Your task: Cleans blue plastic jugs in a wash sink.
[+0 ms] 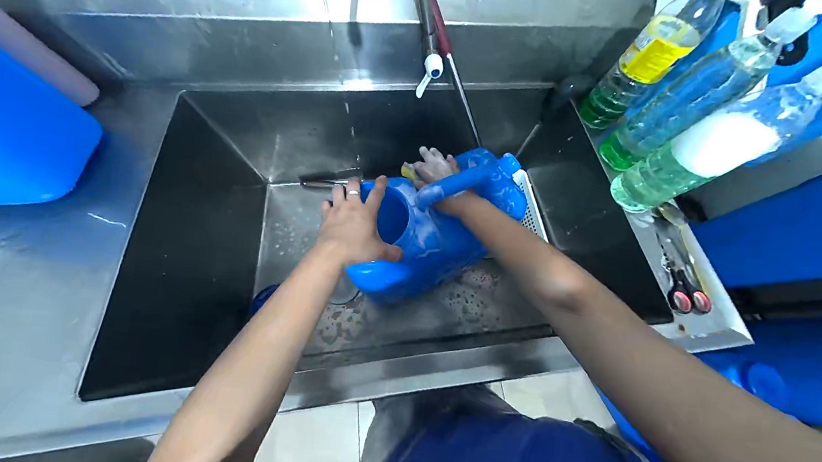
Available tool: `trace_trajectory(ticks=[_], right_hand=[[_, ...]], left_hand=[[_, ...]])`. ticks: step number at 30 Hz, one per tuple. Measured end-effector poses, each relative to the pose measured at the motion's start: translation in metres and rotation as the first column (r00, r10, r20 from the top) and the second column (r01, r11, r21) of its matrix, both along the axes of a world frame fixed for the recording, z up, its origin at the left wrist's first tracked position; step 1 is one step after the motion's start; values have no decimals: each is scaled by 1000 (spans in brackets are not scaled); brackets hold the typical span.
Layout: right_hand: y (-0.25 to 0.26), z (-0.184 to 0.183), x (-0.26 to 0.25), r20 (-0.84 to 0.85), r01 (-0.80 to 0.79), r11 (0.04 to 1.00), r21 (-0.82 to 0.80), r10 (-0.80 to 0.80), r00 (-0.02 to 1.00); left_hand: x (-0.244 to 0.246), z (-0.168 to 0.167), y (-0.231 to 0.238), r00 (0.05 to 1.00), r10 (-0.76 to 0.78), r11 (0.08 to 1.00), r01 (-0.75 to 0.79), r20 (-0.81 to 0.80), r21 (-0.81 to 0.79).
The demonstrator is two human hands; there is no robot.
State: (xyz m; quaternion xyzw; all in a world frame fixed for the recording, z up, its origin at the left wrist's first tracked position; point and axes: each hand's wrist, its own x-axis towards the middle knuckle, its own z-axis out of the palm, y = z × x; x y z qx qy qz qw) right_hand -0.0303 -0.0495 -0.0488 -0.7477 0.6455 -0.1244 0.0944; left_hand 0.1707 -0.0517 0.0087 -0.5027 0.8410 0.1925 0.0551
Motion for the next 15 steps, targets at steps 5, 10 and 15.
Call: trace_trajectory(ticks=[5,10,15], right_hand=[[130,-52,-30,263,-78,976,-204,132,956],[127,22,-15,680,218,974,67,-204,704],[118,4,116,665,471,839,273,-518,537]], left_hand=[[-4,-5,13,998,26,998,-29,-59,-62],[-17,-10,23,958,128,983,-156,-256,-93],[-22,-12,23,938,152,979,-185,-310,-81]])
